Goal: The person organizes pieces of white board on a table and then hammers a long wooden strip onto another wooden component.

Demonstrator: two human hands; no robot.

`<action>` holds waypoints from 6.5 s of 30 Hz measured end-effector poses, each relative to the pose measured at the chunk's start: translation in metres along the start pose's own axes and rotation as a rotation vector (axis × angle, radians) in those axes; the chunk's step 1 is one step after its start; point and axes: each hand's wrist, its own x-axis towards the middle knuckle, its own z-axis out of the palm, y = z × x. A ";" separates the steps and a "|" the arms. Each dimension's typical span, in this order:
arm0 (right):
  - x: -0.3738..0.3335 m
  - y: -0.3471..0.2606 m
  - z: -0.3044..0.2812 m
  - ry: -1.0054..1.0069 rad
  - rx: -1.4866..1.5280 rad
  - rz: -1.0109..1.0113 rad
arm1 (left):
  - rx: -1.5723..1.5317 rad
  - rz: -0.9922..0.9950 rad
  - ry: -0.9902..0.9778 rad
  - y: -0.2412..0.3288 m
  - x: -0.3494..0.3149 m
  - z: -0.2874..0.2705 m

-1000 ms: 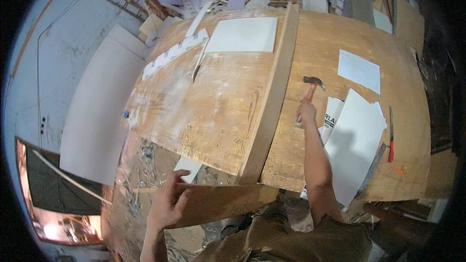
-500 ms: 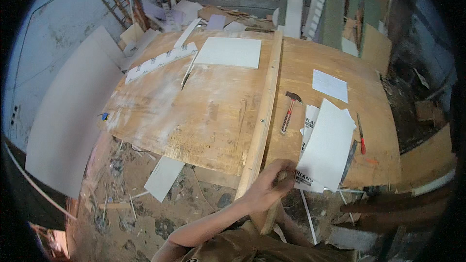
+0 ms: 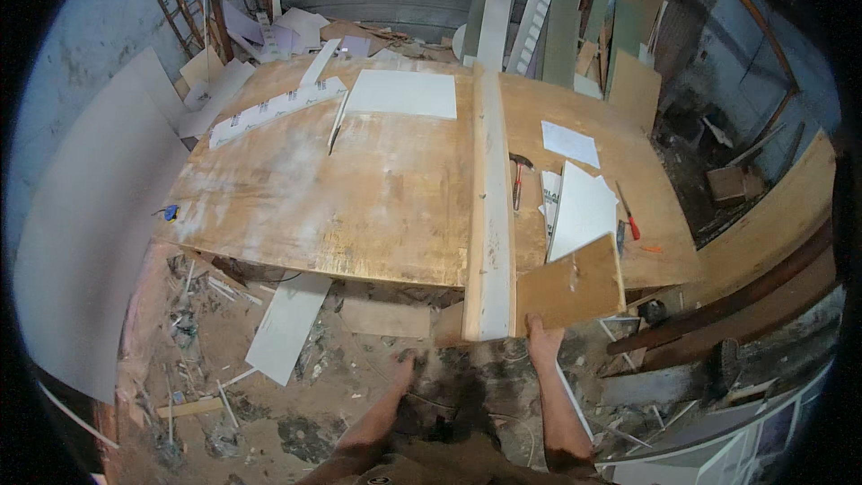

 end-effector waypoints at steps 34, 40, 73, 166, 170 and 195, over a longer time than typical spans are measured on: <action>-0.125 -0.019 -0.027 -1.065 0.013 -0.208 | 0.541 0.714 -0.533 0.376 -0.271 -0.131; 0.097 0.042 0.044 -0.357 -0.441 -0.004 | 0.745 0.626 -0.286 0.373 -0.264 -0.162; 0.419 0.153 0.252 -0.181 0.100 0.342 | 1.470 0.518 1.069 0.378 -0.171 -0.085; 0.038 0.029 -0.009 -0.964 -0.522 -0.541 | -0.258 -0.126 -0.206 0.029 -0.273 0.066; -0.047 0.081 -0.100 -0.672 -0.726 -0.137 | -0.014 -0.070 -0.565 0.029 -0.249 0.010; -0.137 0.098 -0.108 0.092 0.053 0.493 | -0.496 -0.283 -0.118 0.051 0.036 -0.333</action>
